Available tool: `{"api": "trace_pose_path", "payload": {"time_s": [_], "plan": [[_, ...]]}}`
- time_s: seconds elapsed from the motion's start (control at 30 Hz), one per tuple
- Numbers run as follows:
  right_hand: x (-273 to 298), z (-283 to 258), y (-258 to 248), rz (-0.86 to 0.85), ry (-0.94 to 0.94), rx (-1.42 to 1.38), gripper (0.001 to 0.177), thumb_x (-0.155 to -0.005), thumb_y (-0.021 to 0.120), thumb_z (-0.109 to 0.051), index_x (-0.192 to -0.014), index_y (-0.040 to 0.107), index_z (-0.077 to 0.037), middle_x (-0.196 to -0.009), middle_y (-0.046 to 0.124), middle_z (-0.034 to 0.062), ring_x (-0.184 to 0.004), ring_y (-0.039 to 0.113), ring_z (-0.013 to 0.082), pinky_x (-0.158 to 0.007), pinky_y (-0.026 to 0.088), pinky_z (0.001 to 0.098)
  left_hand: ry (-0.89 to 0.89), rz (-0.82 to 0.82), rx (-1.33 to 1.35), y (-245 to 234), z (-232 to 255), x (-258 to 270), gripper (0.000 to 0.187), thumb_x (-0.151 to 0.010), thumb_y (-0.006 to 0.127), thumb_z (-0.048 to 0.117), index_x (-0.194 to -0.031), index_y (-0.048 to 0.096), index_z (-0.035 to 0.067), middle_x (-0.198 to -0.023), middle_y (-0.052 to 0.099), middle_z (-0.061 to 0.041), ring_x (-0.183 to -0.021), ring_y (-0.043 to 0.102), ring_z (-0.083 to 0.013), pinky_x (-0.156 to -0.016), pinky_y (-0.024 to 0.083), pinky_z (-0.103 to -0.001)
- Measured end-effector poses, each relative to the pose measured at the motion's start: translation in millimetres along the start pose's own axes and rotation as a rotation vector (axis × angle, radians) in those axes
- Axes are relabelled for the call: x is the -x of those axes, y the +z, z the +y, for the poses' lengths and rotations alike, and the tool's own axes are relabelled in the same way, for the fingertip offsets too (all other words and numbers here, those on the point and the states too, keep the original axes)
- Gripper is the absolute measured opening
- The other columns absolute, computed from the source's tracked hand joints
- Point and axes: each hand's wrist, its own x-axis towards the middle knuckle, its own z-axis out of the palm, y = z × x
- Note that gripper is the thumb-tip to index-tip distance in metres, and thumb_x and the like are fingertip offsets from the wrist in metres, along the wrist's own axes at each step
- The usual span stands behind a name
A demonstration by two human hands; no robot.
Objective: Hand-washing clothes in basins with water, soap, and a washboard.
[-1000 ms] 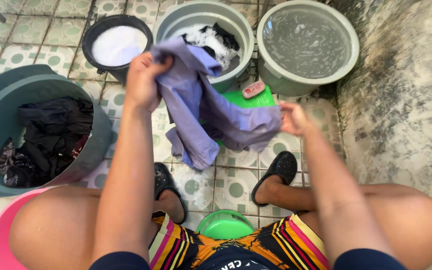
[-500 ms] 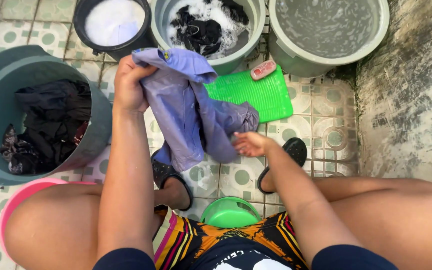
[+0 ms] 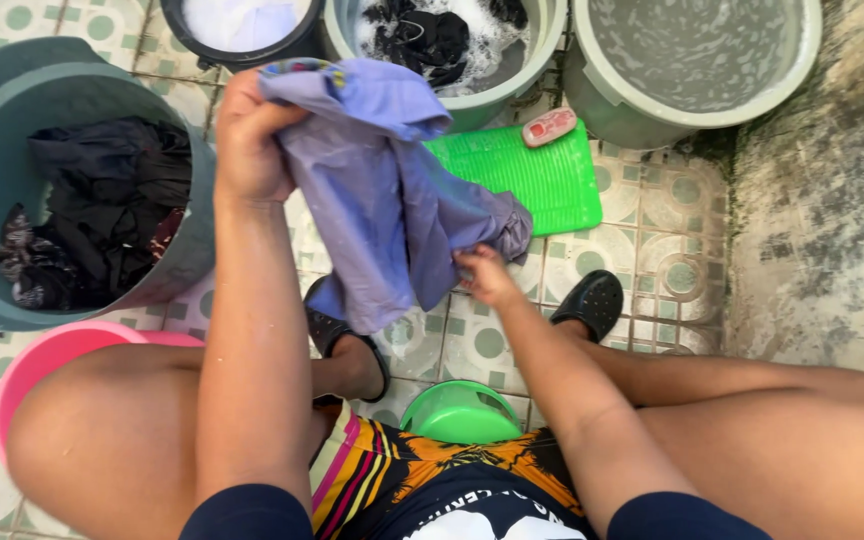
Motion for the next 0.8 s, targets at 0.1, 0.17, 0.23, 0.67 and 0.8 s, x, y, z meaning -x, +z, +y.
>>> {"api": "trace_pose_path", "payload": {"time_s": [0.1,0.17,0.23,0.67,0.8], "plan": [[-2,-51,-46,-0.098,-0.046,-0.221,0.017,-0.092,0.069,-0.007,-0.104,0.059,-0.015,-0.101,0.072,0.0052,-0.095,0.07,0.0243,-0.087,0.055,0.0511,-0.001,0.076,-0.021,-8,-1,0,0.025,-0.09,0.06,0.002,-0.112,0.072,-0.004,-0.108,0.075,-0.011,-0.097,0.07,-0.019,-0.094,0.055,-0.03],[23,-110,-55,-0.084,-0.153,-0.152,0.016,-0.092,0.068,-0.009,-0.107,0.063,-0.01,-0.104,0.073,0.008,-0.096,0.072,0.0253,-0.089,0.057,0.0491,0.014,0.119,-0.002,-22,-12,3,0.023,-0.092,0.061,0.002,-0.111,0.072,-0.004,-0.108,0.074,-0.011,-0.097,0.07,-0.0191,-0.095,0.055,-0.029],[35,-159,-83,-0.064,-0.264,-0.081,0.019,-0.092,0.067,-0.011,-0.111,0.066,-0.005,-0.107,0.075,0.0107,-0.097,0.073,0.0263,-0.091,0.059,0.0471,0.027,0.157,0.022,-28,-21,4,0.021,-0.093,0.061,0.002,-0.11,0.072,-0.004,-0.109,0.074,-0.011,-0.098,0.07,-0.0193,-0.096,0.054,-0.029],[160,-358,-86,0.159,-0.559,0.195,0.032,-0.099,0.069,-0.011,-0.129,0.063,-0.001,-0.115,0.073,0.0132,-0.103,0.074,0.0239,-0.091,0.064,0.0395,-0.241,0.133,-0.112,-52,-36,19,0.022,-0.093,0.062,-0.003,-0.113,0.073,-0.002,-0.11,0.075,-0.008,-0.099,0.069,-0.0152,-0.095,0.053,-0.028],[139,-338,-112,0.117,-0.285,0.417,0.053,-0.085,0.073,-0.001,-0.136,0.056,-0.004,-0.121,0.072,0.0143,-0.105,0.075,0.0215,-0.093,0.058,0.0348,-0.346,0.193,-0.082,-66,-51,24,0.024,-0.092,0.065,0.002,-0.115,0.072,0.0,-0.11,0.076,-0.005,-0.1,0.07,-0.0142,-0.096,0.054,-0.027]]}}
